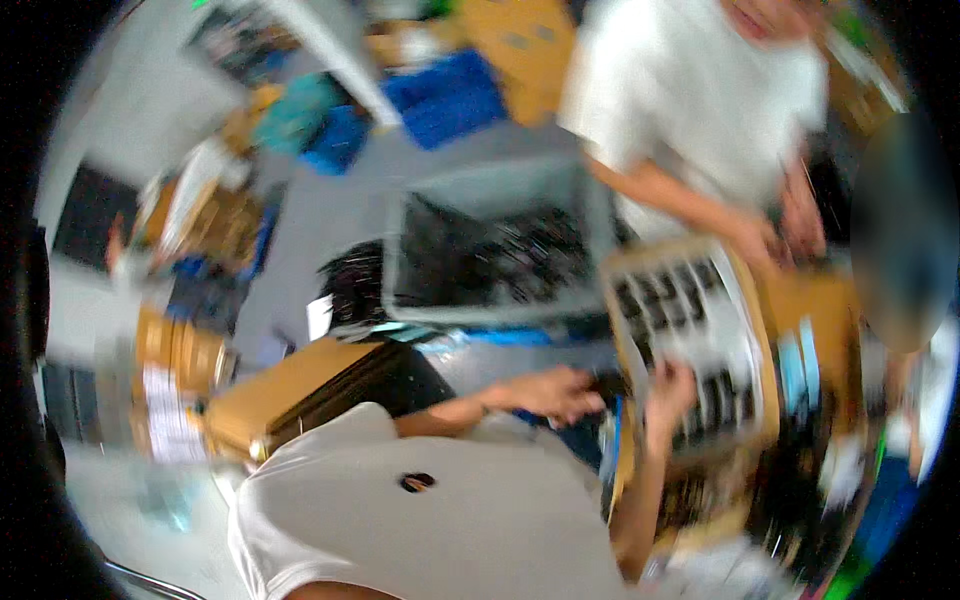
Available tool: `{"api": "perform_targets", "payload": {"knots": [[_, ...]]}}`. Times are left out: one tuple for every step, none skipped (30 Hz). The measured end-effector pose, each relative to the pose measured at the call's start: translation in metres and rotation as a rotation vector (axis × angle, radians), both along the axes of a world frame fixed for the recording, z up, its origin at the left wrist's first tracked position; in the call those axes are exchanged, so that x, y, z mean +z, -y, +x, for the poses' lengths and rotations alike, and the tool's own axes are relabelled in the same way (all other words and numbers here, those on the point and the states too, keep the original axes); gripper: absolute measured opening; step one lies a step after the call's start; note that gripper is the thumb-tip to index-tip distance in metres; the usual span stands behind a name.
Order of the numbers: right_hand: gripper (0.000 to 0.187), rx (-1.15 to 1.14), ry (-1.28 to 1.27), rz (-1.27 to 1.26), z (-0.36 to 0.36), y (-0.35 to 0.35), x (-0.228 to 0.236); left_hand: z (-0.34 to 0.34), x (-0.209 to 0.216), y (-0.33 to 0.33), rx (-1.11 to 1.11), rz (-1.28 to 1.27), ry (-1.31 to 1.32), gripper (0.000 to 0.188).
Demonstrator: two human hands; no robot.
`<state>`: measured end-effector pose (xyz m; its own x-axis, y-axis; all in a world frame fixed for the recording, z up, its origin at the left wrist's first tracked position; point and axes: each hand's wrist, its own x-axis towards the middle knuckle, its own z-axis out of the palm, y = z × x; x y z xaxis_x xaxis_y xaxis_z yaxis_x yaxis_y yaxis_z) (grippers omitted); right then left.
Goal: The person assembles sunglasses by picking up lenses and frames from a tray, fitting the lenses into the frames, and placing the completed units on the table. The process is repeated continuously with other workers nearby performing similar tasks.
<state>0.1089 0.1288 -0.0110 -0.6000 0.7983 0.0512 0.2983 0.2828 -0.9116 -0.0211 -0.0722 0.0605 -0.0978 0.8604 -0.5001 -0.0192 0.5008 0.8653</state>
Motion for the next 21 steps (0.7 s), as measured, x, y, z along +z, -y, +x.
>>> {"api": "perform_targets", "payload": {"knots": [[0.014, 0.09, -0.063, -0.048, -0.002, 0.002, 0.016, -0.008, 0.0, -0.004, -0.011, -0.007, 0.041, 0.056], [0.02, 0.221, 0.046, -0.106, 0.003, -0.002, 0.033, -0.011, -0.001, -0.006, -0.023, -0.019, 0.016, 0.056], [0.026, 0.221, 0.018, -0.147, 0.003, 0.007, 0.045, -0.015, 0.0, -0.011, -0.149, 0.124, -0.307, 0.053], [0.03, 0.392, -0.048, -0.137, 0.008, 0.011, 0.06, -0.012, 0.004, -0.014, -0.132, 0.279, -0.601, 0.039], [0.036, 0.452, 0.018, -0.238, 0.003, 0.017, 0.068, -0.014, 0.009, -0.018, -0.212, 0.278, -0.64, 0.028], [0.042, 0.568, 0.132, -0.132, 0.008, 0.021, 0.08, -0.01, 0.016, -0.024, -0.295, 0.15, -0.875, 0.021], [0.047, 0.678, 0.27, 0.103, 0.005, 0.026, 0.085, -0.011, 0.023, -0.028, -0.281, 0.144, -0.95, 0.028], [0.045, 0.811, 0.384, 0.31, 0.011, 0.037, 0.091, -0.005, 0.034, -0.024, -0.267, 0.185, -0.938, 0.032], [0.042, 0.815, 0.606, 0.033, 0.01, 0.04, 0.094, -0.007, 0.042, -0.025, -0.287, 0.222, -0.891, 0.036], [0.039, 0.808, 0.654, 0.108, 0.01, 0.046, 0.096, -0.011, 0.048, -0.023, -0.184, 0.31, -0.831, 0.04], [0.036, 0.823, 0.719, 0.146, 0.009, 0.049, 0.098, -0.019, 0.054, -0.021, -0.112, 0.396, -0.761, 0.044], [0.034, 0.695, 0.525, -0.007, 0.009, 0.055, 0.097, -0.023, 0.056, -0.018, -0.027, 0.512, -0.708, 0.048], [0.033, 0.561, 0.334, -0.161, 0.009, 0.059, 0.096, -0.028, 0.055, -0.016, 0.207, 0.55, -0.267, 0.053], [0.032, 0.418, 0.141, -0.313, 0.009, 0.064, 0.094, -0.026, 0.051, -0.015, 0.275, 0.572, -0.15, 0.052], [0.032, 0.333, 0.059, -0.346, 0.009, 0.068, 0.092, -0.024, 0.045, -0.014, 0.37, 0.593, -0.041, 0.05], [0.032, 0.244, -0.018, -0.381, 0.008, 0.069, 0.088, -0.015, 0.036, -0.013, 0.269, 0.628, 0.003, 0.048], [0.032, 0.151, -0.087, -0.412, 0.011, 0.073, 0.083, -0.002, 0.026, -0.014, 0.129, 0.674, 0.071, 0.046], [0.033, 0.417, -0.129, -0.323, 0.011, 0.071, 0.079, 0.018, 0.018, -0.021, 0.196, 0.651, -0.087, 0.044], [0.031, 0.404, -0.236, -0.407, 0.014, 0.075, 0.071, 0.034, 0.009, -0.026, 0.35, 0.566, -0.139, 0.036], [0.029, 0.439, -0.3, -0.473, 0.014, 0.076, 0.063, 0.042, 0.0, -0.025, 0.384, 0.695, -0.222, 0.031], [0.027, 0.449, -0.391, -0.542, 0.019, 0.079, 0.054, 0.052, -0.007, -0.027, 0.402, 0.822, -0.277, 0.028]]}}
